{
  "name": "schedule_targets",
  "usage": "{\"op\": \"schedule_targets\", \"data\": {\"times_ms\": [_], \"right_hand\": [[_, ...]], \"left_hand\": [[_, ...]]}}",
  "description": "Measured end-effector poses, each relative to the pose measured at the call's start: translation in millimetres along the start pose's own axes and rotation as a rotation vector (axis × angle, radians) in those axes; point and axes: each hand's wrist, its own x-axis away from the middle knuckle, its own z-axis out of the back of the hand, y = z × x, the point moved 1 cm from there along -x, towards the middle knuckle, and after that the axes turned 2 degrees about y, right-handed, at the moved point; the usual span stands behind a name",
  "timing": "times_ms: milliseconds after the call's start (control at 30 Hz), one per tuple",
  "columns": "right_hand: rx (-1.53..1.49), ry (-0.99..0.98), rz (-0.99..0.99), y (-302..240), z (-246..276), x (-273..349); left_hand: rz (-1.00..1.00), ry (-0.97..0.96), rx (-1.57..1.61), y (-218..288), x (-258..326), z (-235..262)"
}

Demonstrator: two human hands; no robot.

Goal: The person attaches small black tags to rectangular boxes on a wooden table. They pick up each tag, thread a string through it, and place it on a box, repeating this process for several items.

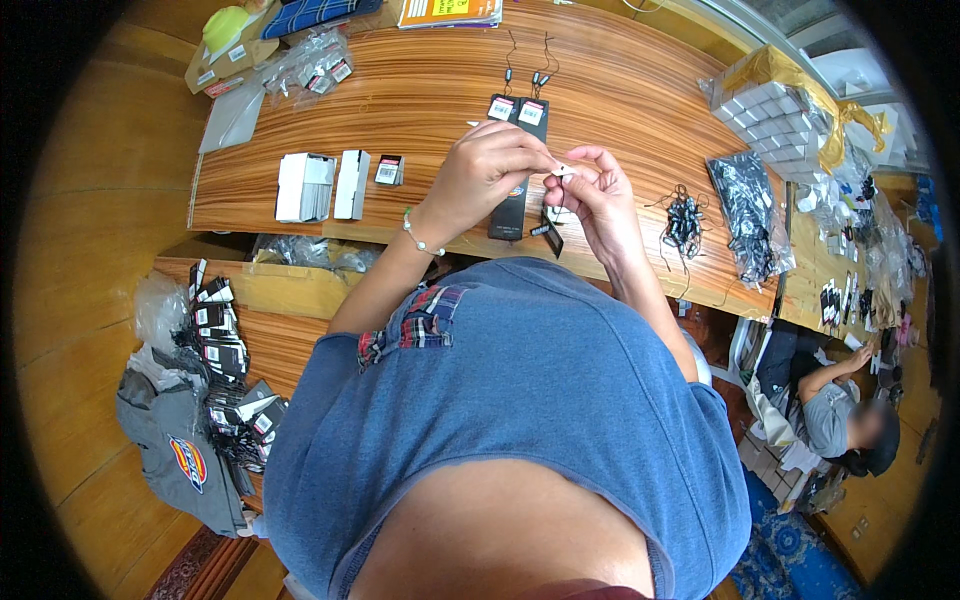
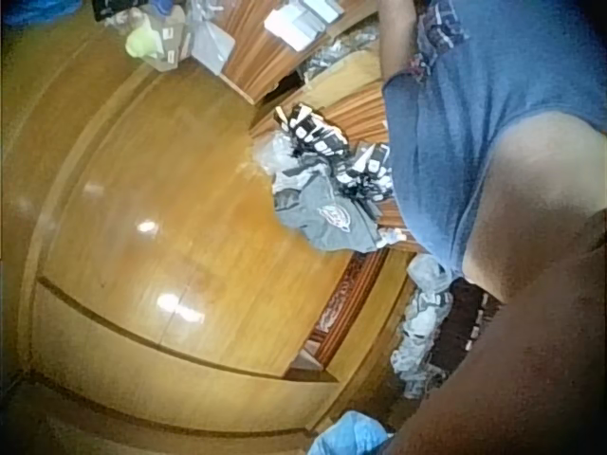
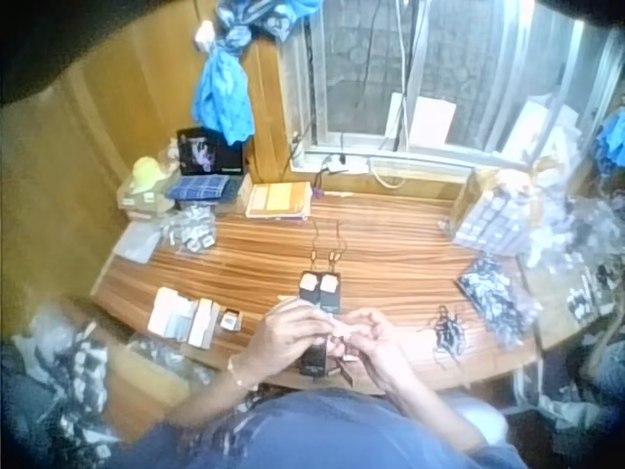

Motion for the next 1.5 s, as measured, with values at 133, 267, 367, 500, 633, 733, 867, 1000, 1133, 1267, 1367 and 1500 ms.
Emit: {"op": "schedule_targets", "data": {"times_ms": [133, 267, 367, 500, 633, 733, 867, 1000, 1133, 1267, 1367, 1500], "right_hand": [[-0.175, -0.044, -0.043, 1.4, 7.3, -3.3], [-0.245, 0.027, -0.079, -2.1, 0.5, -3.1], [-0.084, -0.01, -0.037, -0.8, 4.0, -3.2], [0.1, 0.037, 0.054, -1.2, 3.2, -3.0], [0.049, 0.028, 0.108, -3.5, -0.3, -3.2], [-0.004, 0.038, 0.143, -4.1, 0.3, -2.9], [-0.043, 0.064, 0.175, -5.3, 2.9, -5.3], [0.01, 0.101, 0.191, -2.3, 2.8, -6.1], [0.039, 0.146, 0.224, -1.0, 2.6, -8.1], [0.124, 0.106, 0.104, -3.1, 4.6, -11.3], [0.052, 0.061, -0.04, -11.7, 0.0, -9.4], [0.061, 0.025, -0.06, -4.2, 12.6, -12.5]], "left_hand": [[0.058, 0.05, 0.022, 0.1, 0.3, -6.8], [0.097, 0.083, 0.004, -4.1, 1.9, -11.6], [0.13, 0.091, 0.045, -2.8, 0.8, -13.3], [0.201, 0.125, 0.175, -4.3, 1.0, -16.1], [0.224, 0.102, 0.186, -3.4, -0.6, -16.2], [0.175, 0.089, 0.115, -3.1, -1.4, -15.9], [0.086, 0.068, -0.028, -3.7, -4.6, -15.0], [0.241, 0.103, 0.189, -3.7, -2.8, -19.6], [0.261, 0.142, 0.2, -2.5, -0.6, -26.8], [0.153, 0.107, -0.028, -4.5, 0.2, -24.1], [-0.009, 0.086, -0.202, -8.8, -0.4, -21.6], [-0.202, 0.021, -0.263, -8.5, -6.0, -16.8]]}}
